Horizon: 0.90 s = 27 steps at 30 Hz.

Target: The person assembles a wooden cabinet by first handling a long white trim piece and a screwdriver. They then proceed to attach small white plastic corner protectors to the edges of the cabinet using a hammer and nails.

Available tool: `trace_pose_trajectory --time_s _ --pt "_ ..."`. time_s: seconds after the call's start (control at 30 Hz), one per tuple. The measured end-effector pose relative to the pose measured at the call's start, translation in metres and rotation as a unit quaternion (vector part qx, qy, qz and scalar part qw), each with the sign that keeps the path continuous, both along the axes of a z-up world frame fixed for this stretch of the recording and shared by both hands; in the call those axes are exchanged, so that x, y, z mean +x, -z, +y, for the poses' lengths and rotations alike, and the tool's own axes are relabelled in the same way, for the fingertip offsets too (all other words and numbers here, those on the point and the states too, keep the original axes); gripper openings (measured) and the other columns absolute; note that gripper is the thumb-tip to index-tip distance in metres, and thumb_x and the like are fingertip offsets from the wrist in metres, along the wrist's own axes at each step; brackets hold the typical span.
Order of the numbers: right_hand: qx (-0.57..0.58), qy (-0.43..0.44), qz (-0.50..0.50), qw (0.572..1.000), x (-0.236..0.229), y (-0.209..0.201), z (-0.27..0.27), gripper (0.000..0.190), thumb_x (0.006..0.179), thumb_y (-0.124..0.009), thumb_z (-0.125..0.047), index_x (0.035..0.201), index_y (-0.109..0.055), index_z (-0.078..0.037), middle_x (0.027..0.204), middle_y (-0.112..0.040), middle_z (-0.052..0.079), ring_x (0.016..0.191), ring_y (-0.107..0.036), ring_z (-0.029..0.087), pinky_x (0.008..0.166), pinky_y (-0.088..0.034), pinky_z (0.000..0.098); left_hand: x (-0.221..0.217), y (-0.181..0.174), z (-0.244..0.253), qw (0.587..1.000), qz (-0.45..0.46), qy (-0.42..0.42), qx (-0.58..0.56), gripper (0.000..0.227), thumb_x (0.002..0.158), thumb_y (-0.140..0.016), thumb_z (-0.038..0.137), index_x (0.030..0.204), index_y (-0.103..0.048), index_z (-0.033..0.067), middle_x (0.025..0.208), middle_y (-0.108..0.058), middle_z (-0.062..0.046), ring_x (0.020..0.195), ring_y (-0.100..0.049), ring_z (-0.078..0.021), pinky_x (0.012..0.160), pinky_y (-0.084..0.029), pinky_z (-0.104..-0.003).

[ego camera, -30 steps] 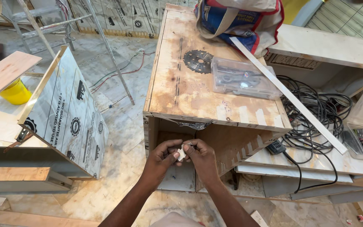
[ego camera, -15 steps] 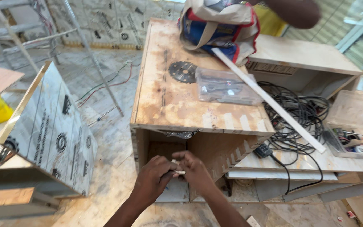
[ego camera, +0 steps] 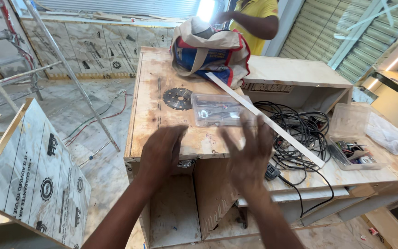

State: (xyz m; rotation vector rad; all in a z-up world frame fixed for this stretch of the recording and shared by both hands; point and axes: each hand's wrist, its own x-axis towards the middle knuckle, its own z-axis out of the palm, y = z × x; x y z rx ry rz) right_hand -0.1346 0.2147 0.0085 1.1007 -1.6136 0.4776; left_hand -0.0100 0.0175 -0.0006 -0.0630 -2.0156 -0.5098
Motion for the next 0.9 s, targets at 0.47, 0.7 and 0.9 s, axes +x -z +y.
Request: trace_pose_trajectory --time_s 0.47,0.7,0.9 --pt "-0.005 -0.083 -0.114 0.99 -0.036 -0.058 -0.011 0.074 0.095 -0.047 0.014 0.162 -0.038 -0.016 0.174 -0.028 0.017 0.165 -0.025 0.04 0.134 -0.022 0.0595 -0.021 -0.017 -0.007 0.97 -0.117 0.011 0.214 0.021 0.094 -0.052 -0.002 0.11 -0.061 0.0089 0.084 -0.067 -0.011 0.072 -0.07 -0.0244 0.066 -0.052 -0.039" --pt "-0.358 -0.2 -0.097 0.907 -0.048 -0.087 0.022 0.069 0.1 -0.042 0.006 0.162 -0.016 -0.009 0.175 -0.018 0.012 0.159 -0.024 0.027 0.134 -0.025 0.0368 -0.023 -0.009 -0.018 0.968 -0.074 0.047 0.236 0.012 0.091 -0.056 -0.002 0.102 -0.057 0.0011 0.084 -0.064 -0.015 0.076 -0.064 -0.0286 0.071 -0.052 -0.042" --pt "-0.01 -0.197 -0.261 0.945 -0.061 -0.064 -0.001 0.032 0.091 -0.052 0.014 0.108 -0.073 -0.003 0.111 -0.076 0.012 0.1 -0.075 0.026 0.088 -0.06 0.0359 -0.031 -0.006 -0.019 0.938 -0.12 0.073 0.316 0.023 0.096 -0.052 0.005 0.119 -0.049 0.0055 0.094 -0.074 -0.011 0.08 -0.075 -0.0228 0.074 -0.057 -0.038"
